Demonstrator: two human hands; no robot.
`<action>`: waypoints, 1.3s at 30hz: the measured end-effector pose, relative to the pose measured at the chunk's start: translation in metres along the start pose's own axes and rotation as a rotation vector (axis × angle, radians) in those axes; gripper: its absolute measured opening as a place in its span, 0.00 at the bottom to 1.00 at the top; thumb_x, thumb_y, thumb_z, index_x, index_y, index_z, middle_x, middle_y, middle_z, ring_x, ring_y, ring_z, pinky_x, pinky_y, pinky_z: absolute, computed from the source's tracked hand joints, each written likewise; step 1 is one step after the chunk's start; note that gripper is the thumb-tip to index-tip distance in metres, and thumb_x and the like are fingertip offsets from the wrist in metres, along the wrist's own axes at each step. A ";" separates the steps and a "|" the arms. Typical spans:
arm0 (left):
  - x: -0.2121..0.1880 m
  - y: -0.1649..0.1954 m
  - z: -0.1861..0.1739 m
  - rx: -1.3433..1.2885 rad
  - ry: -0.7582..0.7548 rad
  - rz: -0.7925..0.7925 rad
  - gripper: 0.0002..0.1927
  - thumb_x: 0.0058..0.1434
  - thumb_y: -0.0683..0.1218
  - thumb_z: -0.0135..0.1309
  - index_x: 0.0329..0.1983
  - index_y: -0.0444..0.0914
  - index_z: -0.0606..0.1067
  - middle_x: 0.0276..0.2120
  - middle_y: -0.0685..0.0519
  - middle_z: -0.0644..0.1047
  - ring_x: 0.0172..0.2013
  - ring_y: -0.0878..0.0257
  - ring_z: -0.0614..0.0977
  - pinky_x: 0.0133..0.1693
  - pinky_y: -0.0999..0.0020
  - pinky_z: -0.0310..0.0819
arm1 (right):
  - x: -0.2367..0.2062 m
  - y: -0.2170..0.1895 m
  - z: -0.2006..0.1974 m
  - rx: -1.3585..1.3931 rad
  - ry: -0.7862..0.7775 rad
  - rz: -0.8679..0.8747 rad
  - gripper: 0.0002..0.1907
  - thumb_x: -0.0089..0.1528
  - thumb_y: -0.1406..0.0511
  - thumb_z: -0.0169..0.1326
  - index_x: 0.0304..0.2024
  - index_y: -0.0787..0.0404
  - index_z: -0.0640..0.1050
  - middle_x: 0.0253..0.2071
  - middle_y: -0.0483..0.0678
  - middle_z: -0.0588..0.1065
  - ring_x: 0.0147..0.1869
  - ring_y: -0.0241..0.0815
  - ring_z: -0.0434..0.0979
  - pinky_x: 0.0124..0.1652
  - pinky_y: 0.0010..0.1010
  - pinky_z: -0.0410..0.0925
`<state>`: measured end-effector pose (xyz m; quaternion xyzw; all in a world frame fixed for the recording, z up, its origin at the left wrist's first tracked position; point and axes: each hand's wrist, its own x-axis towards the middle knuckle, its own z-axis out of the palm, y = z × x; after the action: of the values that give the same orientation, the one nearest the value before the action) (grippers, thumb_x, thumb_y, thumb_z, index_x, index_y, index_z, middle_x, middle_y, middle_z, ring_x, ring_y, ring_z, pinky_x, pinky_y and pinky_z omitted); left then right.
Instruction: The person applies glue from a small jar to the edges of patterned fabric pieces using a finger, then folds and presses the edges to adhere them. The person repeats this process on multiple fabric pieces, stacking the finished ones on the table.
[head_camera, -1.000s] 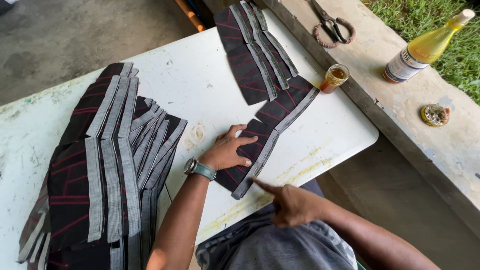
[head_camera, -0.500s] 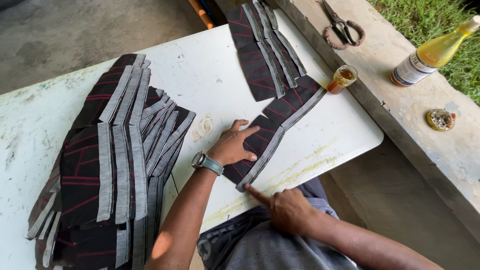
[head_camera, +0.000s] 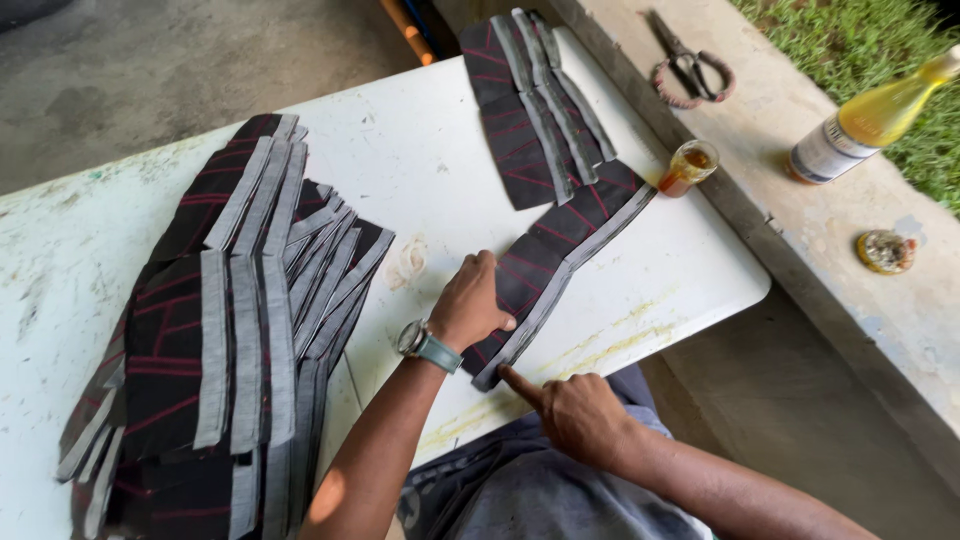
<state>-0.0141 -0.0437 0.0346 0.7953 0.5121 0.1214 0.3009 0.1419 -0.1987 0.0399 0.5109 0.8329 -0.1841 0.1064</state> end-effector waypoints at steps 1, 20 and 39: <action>0.000 0.001 0.000 0.004 0.004 0.001 0.42 0.40 0.45 0.76 0.54 0.28 0.65 0.50 0.34 0.72 0.52 0.38 0.76 0.54 0.53 0.73 | 0.001 0.001 -0.001 -0.004 0.043 0.007 0.40 0.62 0.67 0.44 0.77 0.49 0.50 0.25 0.54 0.77 0.24 0.54 0.78 0.27 0.48 0.70; 0.005 -0.012 -0.024 -0.052 -0.254 -0.223 0.35 0.52 0.48 0.69 0.58 0.41 0.64 0.51 0.36 0.78 0.56 0.44 0.81 0.56 0.55 0.76 | 0.044 0.223 -0.060 0.122 0.373 0.564 0.41 0.56 0.70 0.49 0.73 0.45 0.63 0.49 0.50 0.74 0.50 0.50 0.77 0.46 0.42 0.71; 0.010 -0.012 -0.024 -0.034 -0.283 -0.242 0.38 0.51 0.48 0.69 0.64 0.41 0.65 0.55 0.36 0.77 0.58 0.45 0.80 0.59 0.56 0.74 | 0.050 0.197 -0.035 -0.333 0.419 0.312 0.26 0.62 0.64 0.44 0.64 0.54 0.71 0.44 0.49 0.75 0.42 0.46 0.76 0.34 0.37 0.71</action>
<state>-0.0305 -0.0228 0.0456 0.7319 0.5544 -0.0201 0.3956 0.2946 -0.0624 0.0145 0.6351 0.7669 0.0827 0.0413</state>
